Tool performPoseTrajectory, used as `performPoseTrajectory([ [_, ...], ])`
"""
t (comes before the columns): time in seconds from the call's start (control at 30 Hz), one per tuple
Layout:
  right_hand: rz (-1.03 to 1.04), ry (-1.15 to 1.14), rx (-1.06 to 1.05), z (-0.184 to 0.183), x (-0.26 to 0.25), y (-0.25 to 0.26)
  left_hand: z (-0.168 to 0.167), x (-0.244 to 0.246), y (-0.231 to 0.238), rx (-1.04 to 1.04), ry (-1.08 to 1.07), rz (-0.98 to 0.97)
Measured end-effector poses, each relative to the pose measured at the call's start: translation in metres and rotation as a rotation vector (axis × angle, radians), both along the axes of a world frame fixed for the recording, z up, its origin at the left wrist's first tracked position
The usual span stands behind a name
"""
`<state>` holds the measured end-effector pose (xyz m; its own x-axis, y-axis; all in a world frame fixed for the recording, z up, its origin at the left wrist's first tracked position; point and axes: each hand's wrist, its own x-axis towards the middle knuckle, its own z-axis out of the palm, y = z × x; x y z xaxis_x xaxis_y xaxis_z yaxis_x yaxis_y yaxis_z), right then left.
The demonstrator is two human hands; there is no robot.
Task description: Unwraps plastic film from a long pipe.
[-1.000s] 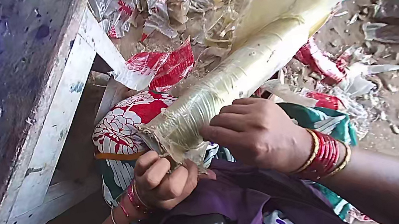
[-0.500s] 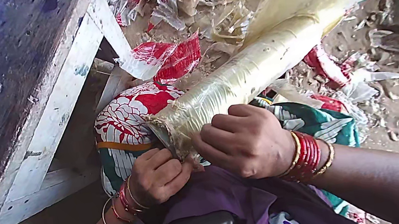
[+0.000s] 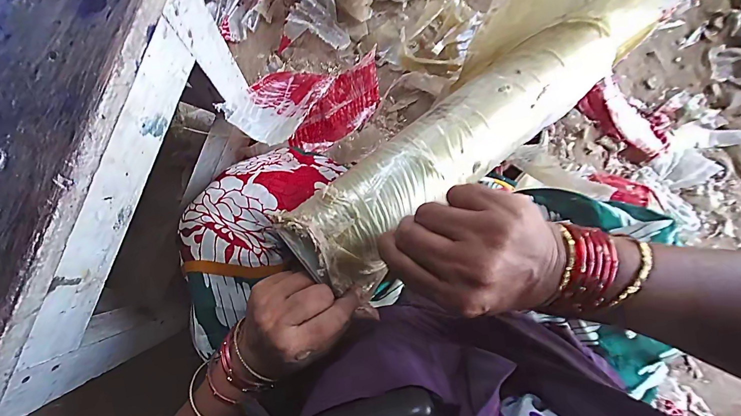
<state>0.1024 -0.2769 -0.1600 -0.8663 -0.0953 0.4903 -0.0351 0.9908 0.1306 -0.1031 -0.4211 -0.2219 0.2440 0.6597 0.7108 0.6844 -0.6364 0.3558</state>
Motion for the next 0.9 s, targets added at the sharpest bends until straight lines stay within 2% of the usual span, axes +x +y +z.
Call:
performPoseTrajectory([
  [0.27, 0.008, -0.141, 0.087, 0.003, 0.048, 0.079, -0.001, -0.003, 0.002, -0.026, -0.042, 0.002],
  [0.47, -0.195, -0.264, 0.094, -0.001, 0.104, 0.153, -0.005, -0.004, 0.005, 0.001, -0.060, 0.002],
  [0.6, -0.369, -0.418, 0.084, 0.011, 0.128, 0.182, -0.007, -0.005, 0.007, 0.027, -0.072, -0.013],
  [0.67, -0.435, -0.385, 0.075, 0.019, 0.129, 0.173, -0.008, -0.005, 0.009, 0.037, -0.084, -0.023],
  [0.73, -0.414, -0.228, 0.040, 0.026, 0.107, 0.137, -0.010, -0.004, 0.009, 0.049, -0.094, -0.026],
  [0.8, -0.286, -0.094, -0.043, 0.027, 0.076, 0.085, -0.010, -0.003, 0.009, 0.052, -0.091, -0.024],
  [0.9, -0.070, -0.026, -0.110, 0.018, 0.032, 0.024, -0.008, -0.003, 0.008, 0.042, -0.089, -0.017],
])
